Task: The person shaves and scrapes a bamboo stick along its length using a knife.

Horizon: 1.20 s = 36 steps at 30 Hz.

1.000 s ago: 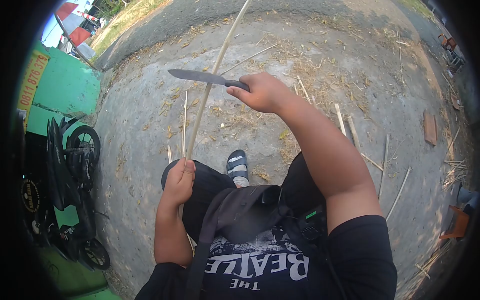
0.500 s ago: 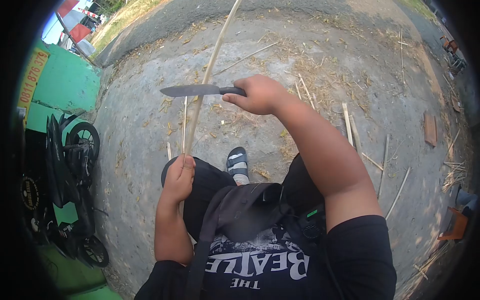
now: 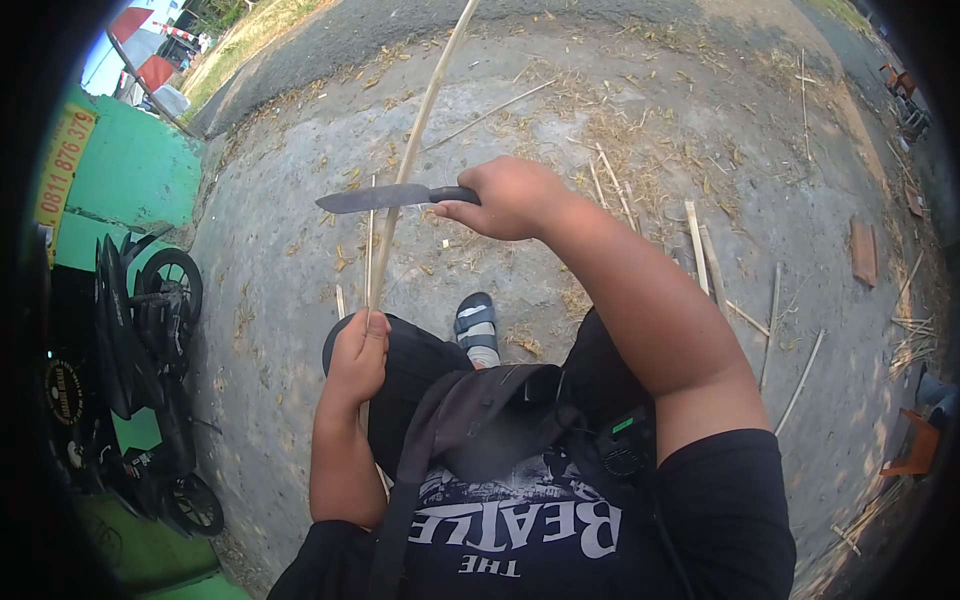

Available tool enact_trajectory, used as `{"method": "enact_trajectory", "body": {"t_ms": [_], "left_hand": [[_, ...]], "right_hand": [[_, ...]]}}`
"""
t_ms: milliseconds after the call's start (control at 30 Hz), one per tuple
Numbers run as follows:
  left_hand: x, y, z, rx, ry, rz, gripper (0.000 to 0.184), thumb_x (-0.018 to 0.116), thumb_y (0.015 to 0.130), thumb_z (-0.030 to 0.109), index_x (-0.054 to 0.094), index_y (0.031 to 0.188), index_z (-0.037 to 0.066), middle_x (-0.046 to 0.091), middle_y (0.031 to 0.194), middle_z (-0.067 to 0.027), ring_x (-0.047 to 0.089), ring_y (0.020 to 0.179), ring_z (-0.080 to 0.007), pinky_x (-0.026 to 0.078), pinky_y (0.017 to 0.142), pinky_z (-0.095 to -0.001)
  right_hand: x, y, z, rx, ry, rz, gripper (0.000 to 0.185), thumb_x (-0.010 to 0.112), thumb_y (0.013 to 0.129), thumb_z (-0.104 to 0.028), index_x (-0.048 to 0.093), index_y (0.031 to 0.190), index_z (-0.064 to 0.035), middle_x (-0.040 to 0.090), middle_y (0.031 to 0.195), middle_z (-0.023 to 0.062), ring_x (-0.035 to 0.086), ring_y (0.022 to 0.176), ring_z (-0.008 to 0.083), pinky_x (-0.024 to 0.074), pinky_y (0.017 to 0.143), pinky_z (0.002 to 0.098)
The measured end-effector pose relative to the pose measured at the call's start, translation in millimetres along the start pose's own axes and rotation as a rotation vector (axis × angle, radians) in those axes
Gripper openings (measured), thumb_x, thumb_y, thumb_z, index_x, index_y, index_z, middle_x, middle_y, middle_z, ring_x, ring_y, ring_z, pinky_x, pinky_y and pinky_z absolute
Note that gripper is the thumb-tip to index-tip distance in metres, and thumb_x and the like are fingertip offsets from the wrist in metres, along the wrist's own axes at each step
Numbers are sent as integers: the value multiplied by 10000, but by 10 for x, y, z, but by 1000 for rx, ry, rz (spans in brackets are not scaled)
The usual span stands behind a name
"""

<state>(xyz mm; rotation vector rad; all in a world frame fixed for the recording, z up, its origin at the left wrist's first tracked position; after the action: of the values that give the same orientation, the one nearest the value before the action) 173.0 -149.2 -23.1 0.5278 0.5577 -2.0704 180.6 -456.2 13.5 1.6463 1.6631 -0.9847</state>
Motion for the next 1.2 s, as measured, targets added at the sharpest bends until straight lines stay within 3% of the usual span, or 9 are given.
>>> {"method": "enact_trajectory", "body": {"t_ms": [67, 200, 300, 333, 700, 800, 900, 933, 1200], "left_hand": [[15, 14, 100, 56, 105, 33, 437, 492, 1139, 351, 587, 922, -16, 579, 679, -97, 537, 620, -180, 443, 604, -365], [20, 23, 75, 33, 74, 32, 438, 493, 1136, 345, 584, 924, -27, 597, 693, -160, 558, 618, -261, 456, 620, -400], [10, -3, 98, 25, 97, 32, 442, 493, 1136, 349, 576, 918, -27, 585, 686, -163, 550, 614, -260, 450, 615, -402], [23, -8, 120, 33, 132, 33, 446, 492, 1137, 351, 570, 911, -26, 579, 681, -159, 547, 614, -250, 445, 611, -401], [12, 5, 139, 53, 131, 44, 437, 503, 1134, 340, 566, 900, -24, 567, 667, -141, 533, 613, -225, 441, 607, -404], [11, -1, 104, 51, 60, 37, 438, 505, 1131, 338, 559, 898, -29, 569, 671, -167, 538, 605, -266, 442, 607, -415], [23, -12, 87, 41, 75, 37, 438, 507, 1130, 338, 559, 900, -30, 566, 669, -176, 541, 602, -283, 443, 609, -420], [30, -16, 114, 49, 120, 38, 438, 506, 1130, 339, 562, 903, -31, 566, 668, -175, 541, 602, -284, 444, 611, -420], [7, 1, 142, 49, 102, 35, 443, 498, 1134, 343, 570, 913, -33, 592, 690, -171, 558, 611, -290, 454, 622, -418]], "right_hand": [[-78, 26, 70, 47, 54, -17, 593, 603, 983, -639, 767, 1003, -69, 738, 900, 196, 720, 926, 401, 558, 800, 504], [60, 28, 38, -48, 87, 125, 583, 645, 988, -604, 746, 926, -33, 668, 701, 187, 672, 700, 388, 497, 655, 489], [8, -7, 81, -77, 59, 89, 593, 636, 992, -608, 744, 927, -29, 666, 702, 193, 670, 697, 390, 497, 656, 490], [-32, 47, 165, 21, 52, -7, 602, 603, 989, -635, 769, 980, -56, 732, 838, 184, 721, 860, 399, 552, 768, 489], [-75, 155, 253, 21, 105, 87, 600, 586, 997, -622, 753, 980, -45, 728, 865, 208, 711, 875, 401, 544, 774, 514], [35, 65, 111, -80, 121, 94, 632, 617, 996, -629, 725, 923, -10, 662, 722, 198, 658, 700, 381, 492, 658, 477], [32, 37, 116, -66, 74, 57, 640, 619, 992, -636, 725, 916, -10, 660, 714, 194, 654, 693, 377, 488, 650, 474], [0, 83, 166, -57, 68, 8, 651, 589, 983, -653, 757, 943, -25, 724, 830, 202, 712, 860, 403, 541, 757, 507], [109, 4, 37, -64, 86, 16, 685, 575, 983, -679, 744, 908, -20, 711, 784, 201, 710, 816, 412, 537, 742, 498]]}}
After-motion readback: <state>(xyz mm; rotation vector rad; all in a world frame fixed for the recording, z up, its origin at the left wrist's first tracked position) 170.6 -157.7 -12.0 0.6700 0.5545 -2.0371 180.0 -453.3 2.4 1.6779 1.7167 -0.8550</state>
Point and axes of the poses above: each hand's wrist, its own y-axis towards the middle knuckle, its own x-axis out of the palm, z = x × y, the point moved 6 cm from there along y, towards the middle knuckle
